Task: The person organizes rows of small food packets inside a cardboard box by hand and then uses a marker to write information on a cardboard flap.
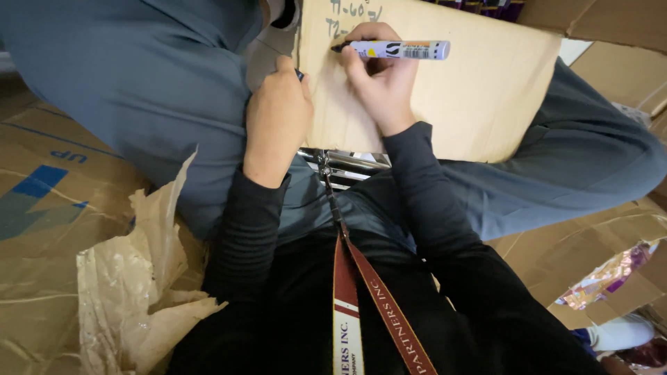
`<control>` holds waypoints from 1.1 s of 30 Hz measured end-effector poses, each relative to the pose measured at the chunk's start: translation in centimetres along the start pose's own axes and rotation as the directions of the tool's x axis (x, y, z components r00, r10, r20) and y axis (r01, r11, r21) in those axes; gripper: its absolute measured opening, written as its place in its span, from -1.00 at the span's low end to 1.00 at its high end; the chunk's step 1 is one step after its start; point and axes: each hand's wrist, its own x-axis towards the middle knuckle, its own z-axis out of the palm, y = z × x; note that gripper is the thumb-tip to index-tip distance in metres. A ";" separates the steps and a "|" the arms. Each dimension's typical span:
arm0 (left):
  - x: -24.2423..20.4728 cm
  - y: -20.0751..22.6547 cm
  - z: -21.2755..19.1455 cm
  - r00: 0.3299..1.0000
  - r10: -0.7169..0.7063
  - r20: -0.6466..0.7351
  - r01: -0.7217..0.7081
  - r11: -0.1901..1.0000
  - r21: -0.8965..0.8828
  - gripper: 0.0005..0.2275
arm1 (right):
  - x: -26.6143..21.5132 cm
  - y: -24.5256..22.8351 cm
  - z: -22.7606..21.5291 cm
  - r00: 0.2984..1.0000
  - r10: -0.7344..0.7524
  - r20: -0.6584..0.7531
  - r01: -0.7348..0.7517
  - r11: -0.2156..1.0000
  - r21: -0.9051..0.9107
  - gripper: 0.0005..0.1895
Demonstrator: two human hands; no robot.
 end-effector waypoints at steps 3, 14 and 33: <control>-0.1 -0.2 0.2 1.000 0.005 -0.002 -0.005 1.000 0.004 -0.78 | -0.1 -0.1 0.2 1.000 0.011 0.007 -0.011 1.000 0.001 -0.85; 0.0 -0.4 0.5 1.000 0.025 -0.016 -0.025 1.000 0.008 -0.79 | -0.2 0.3 0.1 0.996 0.005 0.090 0.004 0.995 -0.097 -0.88; 0.0 -0.6 0.9 0.998 0.043 -0.037 -0.042 0.999 0.011 -0.77 | -0.2 0.2 0.2 1.000 0.005 0.004 -0.005 0.998 -0.057 -0.86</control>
